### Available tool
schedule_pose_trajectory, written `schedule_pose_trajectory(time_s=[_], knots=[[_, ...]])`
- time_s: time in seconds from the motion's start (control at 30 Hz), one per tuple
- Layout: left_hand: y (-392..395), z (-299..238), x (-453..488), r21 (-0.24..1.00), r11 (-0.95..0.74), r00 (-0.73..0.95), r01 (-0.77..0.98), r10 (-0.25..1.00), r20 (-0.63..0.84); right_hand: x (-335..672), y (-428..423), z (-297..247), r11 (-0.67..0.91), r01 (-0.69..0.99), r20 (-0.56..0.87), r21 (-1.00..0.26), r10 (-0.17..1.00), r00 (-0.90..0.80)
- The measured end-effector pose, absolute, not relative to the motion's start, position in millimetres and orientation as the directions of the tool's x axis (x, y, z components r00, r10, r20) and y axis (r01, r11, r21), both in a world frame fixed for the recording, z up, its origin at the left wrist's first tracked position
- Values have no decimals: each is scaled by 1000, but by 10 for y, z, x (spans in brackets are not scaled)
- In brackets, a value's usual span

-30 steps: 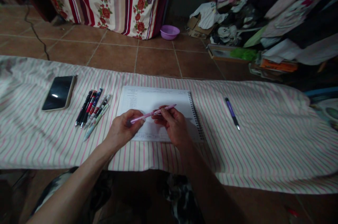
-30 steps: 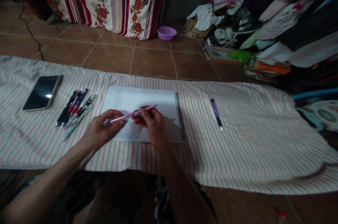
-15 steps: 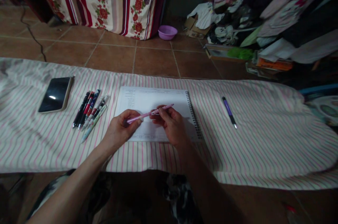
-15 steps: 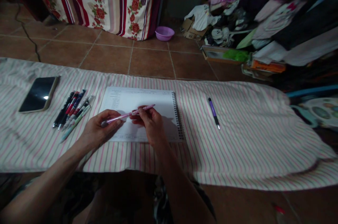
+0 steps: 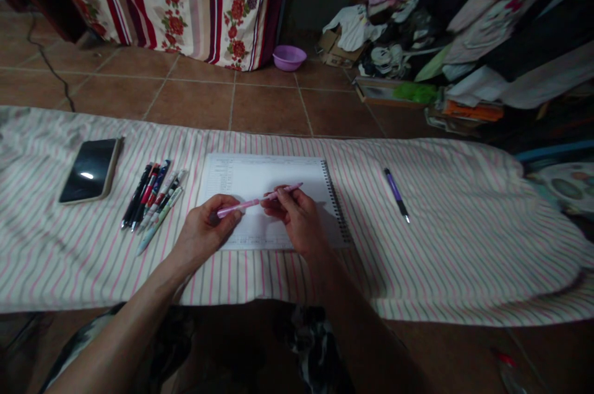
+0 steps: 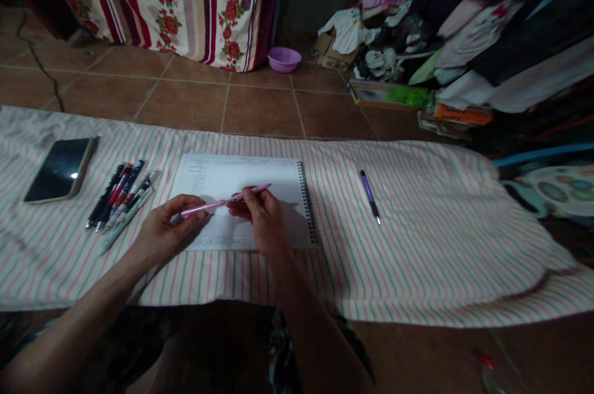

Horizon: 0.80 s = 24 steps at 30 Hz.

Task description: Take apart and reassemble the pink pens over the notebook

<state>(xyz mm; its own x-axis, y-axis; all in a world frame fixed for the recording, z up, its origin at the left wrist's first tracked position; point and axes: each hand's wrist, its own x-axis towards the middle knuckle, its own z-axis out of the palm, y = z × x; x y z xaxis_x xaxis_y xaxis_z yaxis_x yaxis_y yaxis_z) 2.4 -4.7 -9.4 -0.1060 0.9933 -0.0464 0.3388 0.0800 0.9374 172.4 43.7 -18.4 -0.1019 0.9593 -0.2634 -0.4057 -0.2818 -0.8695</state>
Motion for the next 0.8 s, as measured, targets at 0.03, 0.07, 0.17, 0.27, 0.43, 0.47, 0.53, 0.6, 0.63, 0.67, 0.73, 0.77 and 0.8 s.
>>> schedule_pose_trajectory(time_s=[0.03, 0.07, 0.17, 0.27, 0.43, 0.47, 0.53, 0.6, 0.63, 0.67, 0.73, 0.77, 0.8], knots=[[-46, -90, 21, 933, 76, -102, 351, 994, -42, 1726, 439, -182, -285, -409, -266, -867, 958, -102], [-46, -87, 18, 929, 75, -101, 361, 994, -41, 1727, 440, -180, -289, -414, -270, -863, 957, -104], [-50, -77, 9, 916, 83, -102, 392, 994, -47, 1729, 445, -174, -308, -440, -287, -843, 951, -116], [-58, -62, -2, 893, 70, -85, 445, 996, -36, 1728, 450, -177, -311, -467, -287, -828, 950, -122], [-59, -52, -25, 857, 64, -74, 511, 997, -30, 1719, 460, -206, -296, -461, -278, -837, 954, -109], [-59, -56, -30, 853, 63, -77, 518, 997, -27, 1717, 462, -210, -293, -457, -277, -840, 955, -105], [-61, -72, -43, 842, 58, -77, 536, 997, -20, 1717, 467, -213, -288, -454, -277, -843, 956, -93], [-67, -98, -61, 836, 56, -83, 546, 996, -12, 1724, 475, -210, -283, -456, -278, -844, 957, -81], [-71, -113, -71, 838, 57, -90, 542, 996, -10, 1730, 479, -208, -279, -457, -276, -845, 958, -75], [-75, -129, -81, 844, 60, -98, 533, 995, -9, 1738, 484, -206, -275, -456, -274, -846, 959, -71], [-82, -152, -101, 855, 66, -112, 514, 994, -9, 1753, 494, -201, -266, -444, -266, -855, 962, -64], [-84, -158, -111, 857, 64, -115, 511, 993, -5, 1759, 498, -198, -261, -433, -262, -863, 963, -59], [-84, -159, -119, 855, 58, -114, 516, 994, 1, 1764, 501, -194, -257, -419, -259, -871, 964, -53]])
